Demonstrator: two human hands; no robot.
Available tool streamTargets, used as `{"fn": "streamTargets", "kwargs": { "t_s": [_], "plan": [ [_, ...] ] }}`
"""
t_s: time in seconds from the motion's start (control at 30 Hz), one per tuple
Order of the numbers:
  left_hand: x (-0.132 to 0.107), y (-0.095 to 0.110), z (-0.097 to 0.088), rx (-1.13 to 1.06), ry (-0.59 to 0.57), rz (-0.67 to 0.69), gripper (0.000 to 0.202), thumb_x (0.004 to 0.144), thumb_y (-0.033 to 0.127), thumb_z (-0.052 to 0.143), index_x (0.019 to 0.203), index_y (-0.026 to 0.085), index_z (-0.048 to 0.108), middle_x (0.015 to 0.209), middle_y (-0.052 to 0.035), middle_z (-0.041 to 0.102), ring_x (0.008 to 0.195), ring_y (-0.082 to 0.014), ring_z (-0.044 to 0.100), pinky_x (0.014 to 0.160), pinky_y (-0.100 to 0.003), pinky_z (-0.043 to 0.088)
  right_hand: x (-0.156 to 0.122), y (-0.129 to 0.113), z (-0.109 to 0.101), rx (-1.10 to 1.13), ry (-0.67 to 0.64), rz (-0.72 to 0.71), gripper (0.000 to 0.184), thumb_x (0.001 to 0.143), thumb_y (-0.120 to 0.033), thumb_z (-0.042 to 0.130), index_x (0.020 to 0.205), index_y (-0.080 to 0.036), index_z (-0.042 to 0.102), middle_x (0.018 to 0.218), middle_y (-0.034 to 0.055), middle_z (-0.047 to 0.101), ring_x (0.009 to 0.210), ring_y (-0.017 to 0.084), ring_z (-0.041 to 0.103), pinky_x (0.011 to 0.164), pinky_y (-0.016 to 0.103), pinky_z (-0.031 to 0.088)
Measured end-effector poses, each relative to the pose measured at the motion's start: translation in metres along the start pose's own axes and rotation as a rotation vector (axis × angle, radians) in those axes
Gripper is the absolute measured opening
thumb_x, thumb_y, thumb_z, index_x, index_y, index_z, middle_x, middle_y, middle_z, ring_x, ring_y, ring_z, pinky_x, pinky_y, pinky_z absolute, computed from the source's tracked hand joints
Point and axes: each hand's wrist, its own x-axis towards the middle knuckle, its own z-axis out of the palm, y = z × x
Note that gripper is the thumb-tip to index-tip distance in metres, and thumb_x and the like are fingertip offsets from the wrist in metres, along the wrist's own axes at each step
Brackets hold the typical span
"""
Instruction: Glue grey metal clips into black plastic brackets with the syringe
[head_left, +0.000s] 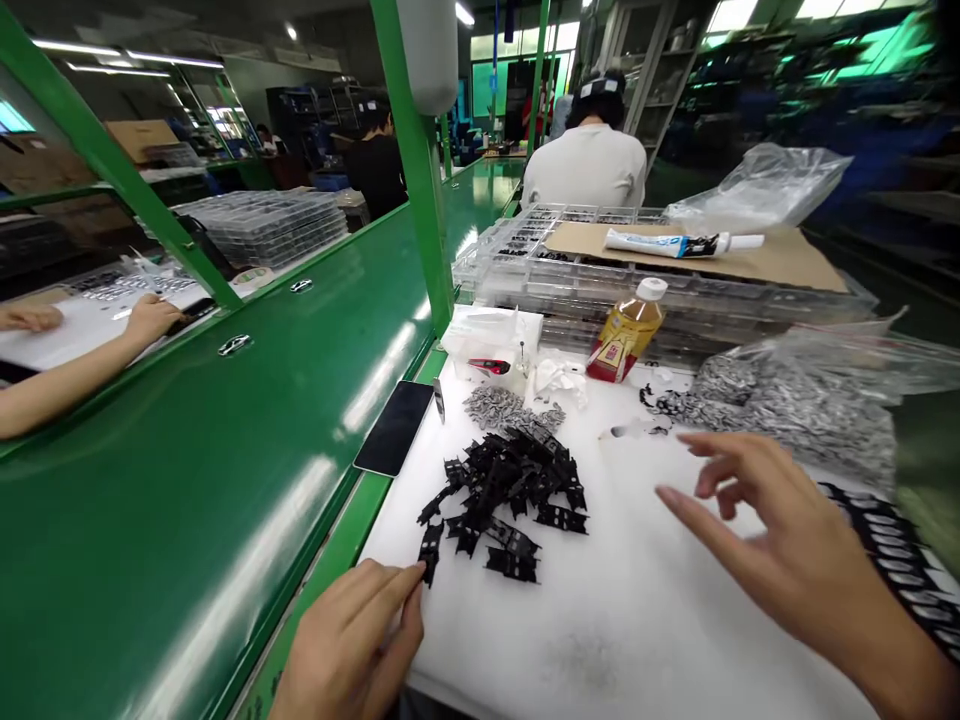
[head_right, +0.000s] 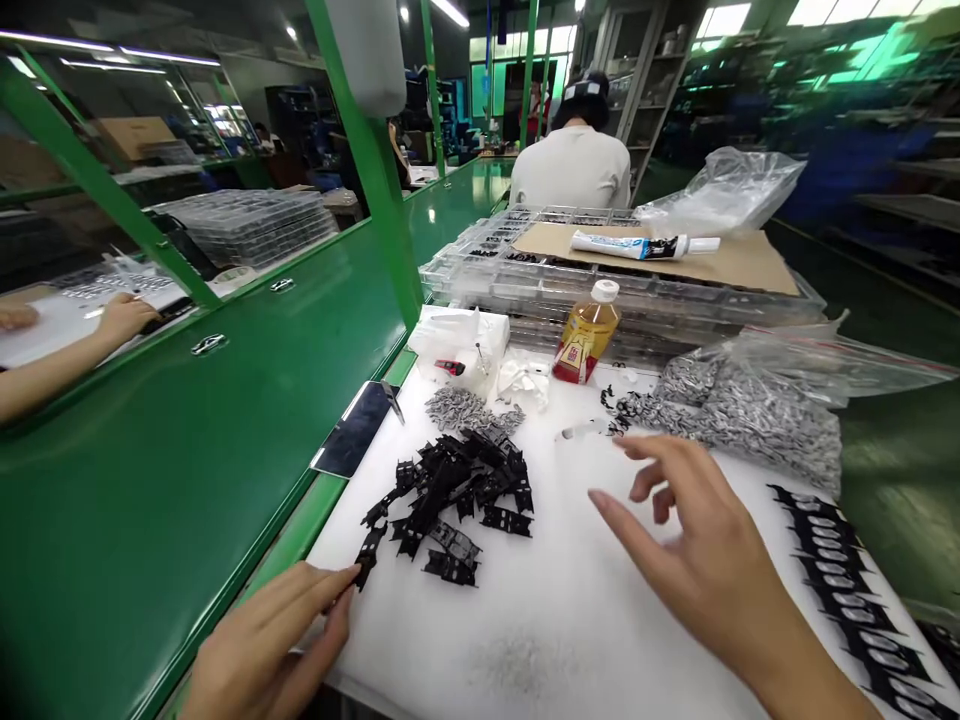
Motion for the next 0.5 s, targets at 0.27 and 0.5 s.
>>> {"fn": "streamTargets", "kwargs": {
  "t_s": [0.27,0.5],
  "plan": [
    [0.029,0.049,0.027,-0.674,-0.628,-0.446,0.031,0.109,0.037,0.054,0.107,0.014,0.075,0.074,-0.0032,0.077,0.055,-0.0144,0.071,0.051,-0.021,0.053,0.057,-0.015,0.035,0.233,-0.166,0.113,0.038,0.094,-0.061,0.070,0.098,-0.024,0.075,0.063,-0.0021,0.062,0.057,0.015,0.056,0.059,0.032,0.044],
    [0.042,0.045,0.055,-0.425,-0.462,-0.204,0.039,0.107,0.027,0.044,0.140,0.017,0.063,0.101,-0.0105,0.078,0.082,-0.0235,0.075,0.072,-0.035,0.059,-0.006,-0.018,-0.032,0.295,0.167,0.207,0.023,0.096,-0.052,0.072,0.099,-0.029,0.077,0.068,0.0008,0.064,0.057,0.017,0.058,0.050,0.031,0.045]
  ]
}}
